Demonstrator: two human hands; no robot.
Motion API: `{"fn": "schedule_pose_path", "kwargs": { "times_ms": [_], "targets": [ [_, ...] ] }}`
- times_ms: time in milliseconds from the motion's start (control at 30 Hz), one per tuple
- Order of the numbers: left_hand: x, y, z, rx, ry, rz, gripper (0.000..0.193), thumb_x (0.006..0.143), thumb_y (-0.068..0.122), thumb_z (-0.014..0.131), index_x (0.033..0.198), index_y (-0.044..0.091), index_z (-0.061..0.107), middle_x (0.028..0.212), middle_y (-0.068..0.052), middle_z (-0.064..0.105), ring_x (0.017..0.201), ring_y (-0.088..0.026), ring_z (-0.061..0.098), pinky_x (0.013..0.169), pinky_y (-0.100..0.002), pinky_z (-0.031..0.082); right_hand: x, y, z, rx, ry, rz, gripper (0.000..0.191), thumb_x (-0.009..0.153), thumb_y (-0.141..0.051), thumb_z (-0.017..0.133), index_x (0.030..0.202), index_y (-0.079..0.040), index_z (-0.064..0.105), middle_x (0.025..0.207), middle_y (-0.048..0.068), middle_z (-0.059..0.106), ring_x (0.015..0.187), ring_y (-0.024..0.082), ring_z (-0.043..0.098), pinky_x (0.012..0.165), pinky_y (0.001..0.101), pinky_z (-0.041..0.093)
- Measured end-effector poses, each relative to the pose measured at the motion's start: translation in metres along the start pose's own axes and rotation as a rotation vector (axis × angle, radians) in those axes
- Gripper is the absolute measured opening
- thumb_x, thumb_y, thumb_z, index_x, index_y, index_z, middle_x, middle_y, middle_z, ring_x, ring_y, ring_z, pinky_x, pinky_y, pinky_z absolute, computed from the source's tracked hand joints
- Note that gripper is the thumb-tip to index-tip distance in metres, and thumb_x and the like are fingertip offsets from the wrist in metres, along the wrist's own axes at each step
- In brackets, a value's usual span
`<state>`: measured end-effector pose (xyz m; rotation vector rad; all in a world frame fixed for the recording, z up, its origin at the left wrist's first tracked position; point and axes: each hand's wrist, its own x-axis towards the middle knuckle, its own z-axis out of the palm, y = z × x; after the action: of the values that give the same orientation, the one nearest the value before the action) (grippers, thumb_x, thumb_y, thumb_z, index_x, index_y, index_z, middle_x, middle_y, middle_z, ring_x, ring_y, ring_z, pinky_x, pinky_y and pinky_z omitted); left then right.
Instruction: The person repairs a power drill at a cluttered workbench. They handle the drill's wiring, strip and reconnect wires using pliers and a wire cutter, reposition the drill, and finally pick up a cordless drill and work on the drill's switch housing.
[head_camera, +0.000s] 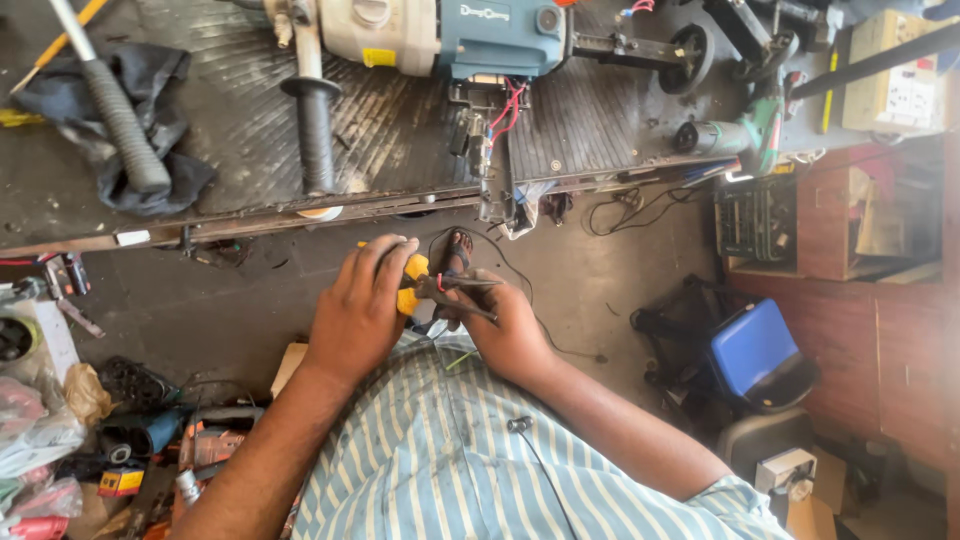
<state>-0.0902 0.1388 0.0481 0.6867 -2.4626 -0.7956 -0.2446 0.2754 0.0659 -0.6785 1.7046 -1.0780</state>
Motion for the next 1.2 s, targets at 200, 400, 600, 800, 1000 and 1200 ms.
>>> {"fn": "schedule_pose_path", "kwargs": {
  "times_ms": [200,400,600,800,1000,1200],
  "targets": [
    [0.004,-0.002,-0.013,-0.077,-0.215,-0.215,0.047,0.075,0.005,0.077,0.120,0.006,0.065,0.116,-0.010,0.070,0.093,-0.035,0.071,0.077,-0.046,0.056,0.004,-0.036,-0.005,-0.492,-0.063,-0.495,0.022,0.103,-0.014,0.067,0.123,-0.005,0.073,0.110,0.014,0.071,0.099,0.029,0.071,0.087,0.0368,0.055],
    [0.022,-0.004,-0.026,-0.427,-0.597,-0.544,0.026,0.082,0.018,0.080,0.105,0.010,0.073,0.098,-0.013,0.079,0.091,-0.031,0.077,0.079,-0.040,0.057,0.014,-0.057,-0.009,-0.590,-0.196,-0.555,0.069,0.059,-0.043,0.095,0.100,-0.001,0.058,0.097,0.016,0.059,0.088,0.036,0.064,0.075,0.0418,0.053],
    [0.008,0.006,-0.003,-0.416,-0.100,-0.375,0.026,0.083,0.005,0.077,0.109,0.006,0.071,0.101,-0.017,0.074,0.095,-0.037,0.071,0.077,-0.041,0.055,0.035,-0.017,0.015,-0.354,0.142,-0.487,0.036,0.072,-0.019,0.093,0.088,-0.006,0.063,0.077,0.007,0.058,0.066,0.026,0.057,0.062,0.0362,0.049],
    [0.008,0.030,0.048,-1.004,0.399,-0.691,0.014,0.098,0.005,0.072,0.109,0.000,0.064,0.098,-0.007,0.071,0.089,-0.015,0.067,0.077,-0.030,0.054,0.045,0.013,0.033,-0.288,0.356,-0.729,0.048,0.083,-0.003,0.092,0.073,-0.011,0.045,0.070,0.004,0.050,0.061,0.015,0.049,0.054,0.0289,0.042],
    [0.012,-0.005,0.028,-0.893,0.179,-0.665,0.016,0.107,0.012,0.065,0.116,-0.001,0.064,0.100,-0.005,0.073,0.085,-0.012,0.066,0.073,-0.026,0.053,0.037,-0.006,-0.001,0.520,0.065,-0.136,0.016,0.091,-0.015,0.062,0.106,-0.011,0.057,0.088,-0.004,0.056,0.078,0.006,0.048,0.070,0.0234,0.040],
    [-0.001,0.000,0.002,-0.637,-0.152,-0.585,0.052,0.096,0.014,0.063,0.145,0.007,0.051,0.128,-0.013,0.063,0.093,-0.021,0.073,0.080,-0.035,0.061,0.013,-0.021,-0.020,0.830,-0.243,-0.312,0.021,0.089,-0.014,0.057,0.106,-0.012,0.045,0.095,0.001,0.041,0.085,0.012,0.036,0.077,0.0279,0.032]
  ]
}}
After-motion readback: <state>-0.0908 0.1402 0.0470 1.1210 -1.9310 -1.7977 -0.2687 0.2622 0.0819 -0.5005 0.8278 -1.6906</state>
